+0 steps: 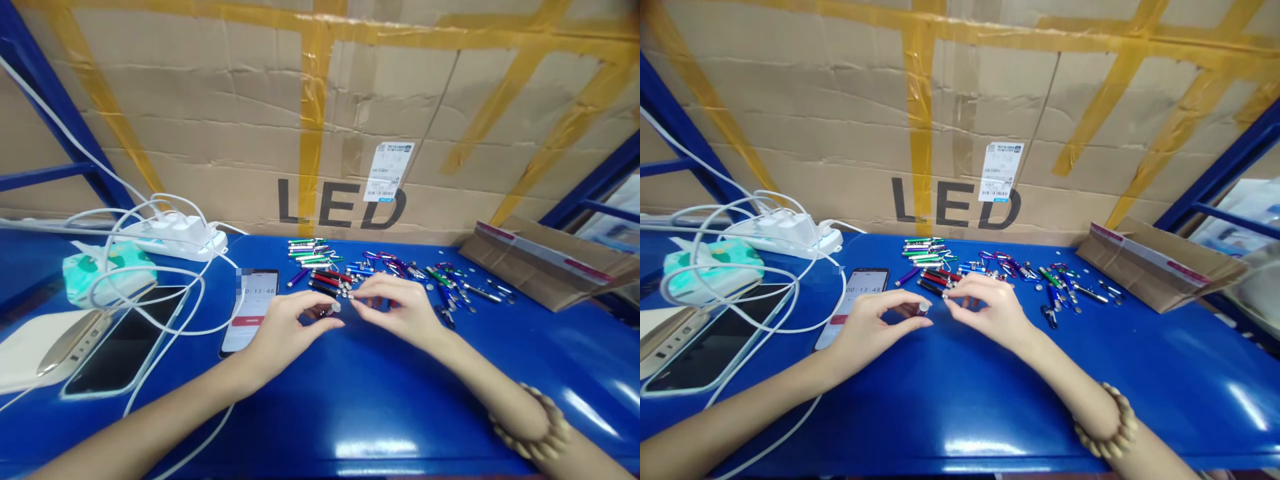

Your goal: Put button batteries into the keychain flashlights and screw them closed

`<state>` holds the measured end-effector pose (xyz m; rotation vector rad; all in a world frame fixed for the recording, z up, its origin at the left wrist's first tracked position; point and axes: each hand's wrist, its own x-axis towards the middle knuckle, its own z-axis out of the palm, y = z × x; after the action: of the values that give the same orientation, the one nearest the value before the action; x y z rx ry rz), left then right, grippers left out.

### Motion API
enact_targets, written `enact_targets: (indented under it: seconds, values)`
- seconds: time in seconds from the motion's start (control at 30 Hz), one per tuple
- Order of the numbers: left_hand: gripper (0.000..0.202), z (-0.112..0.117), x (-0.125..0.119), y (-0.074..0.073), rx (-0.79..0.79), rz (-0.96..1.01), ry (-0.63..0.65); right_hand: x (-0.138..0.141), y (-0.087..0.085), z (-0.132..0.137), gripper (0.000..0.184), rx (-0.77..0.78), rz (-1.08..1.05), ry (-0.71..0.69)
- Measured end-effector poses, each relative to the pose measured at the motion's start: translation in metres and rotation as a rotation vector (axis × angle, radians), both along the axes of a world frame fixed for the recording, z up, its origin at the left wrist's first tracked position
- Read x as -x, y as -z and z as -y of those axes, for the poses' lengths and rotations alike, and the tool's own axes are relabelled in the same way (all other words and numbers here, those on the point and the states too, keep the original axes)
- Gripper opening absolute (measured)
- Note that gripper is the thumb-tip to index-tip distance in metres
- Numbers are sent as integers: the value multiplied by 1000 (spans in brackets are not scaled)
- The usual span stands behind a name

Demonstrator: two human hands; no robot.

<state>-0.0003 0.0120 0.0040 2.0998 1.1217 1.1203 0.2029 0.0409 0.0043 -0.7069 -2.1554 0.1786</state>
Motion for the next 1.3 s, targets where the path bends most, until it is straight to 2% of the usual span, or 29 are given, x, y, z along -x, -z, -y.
enact_targets:
  seconds: [0.1,0.27,0.5,0.77,0.87,1.03,1.13,1.3]
  values:
    - [13,-4,-1,6,11,-42,21,4,2,8,8,-141,-39,-44]
    - [13,-9,-2,16,-55,-77,93,5,6,10,5,-296,48,-80]
    - [15,-9,0,17,-99,-174,148,2,9,11,10,-305,114,-98]
    - [12,-10,-3,16,-35,-176,160,5,9,22,22,-314,264,-29]
    - [13,-10,-3,17,18,-153,155,7,12,23,21,-256,231,-28]
    - [15,-7,-1,17,60,-132,140,8,12,20,13,5,38,-104]
    - [16,-5,0,18,76,-109,135,6,8,17,13,127,16,-177]
    - [16,-3,-1,17,98,-110,127,3,4,16,15,213,7,-241]
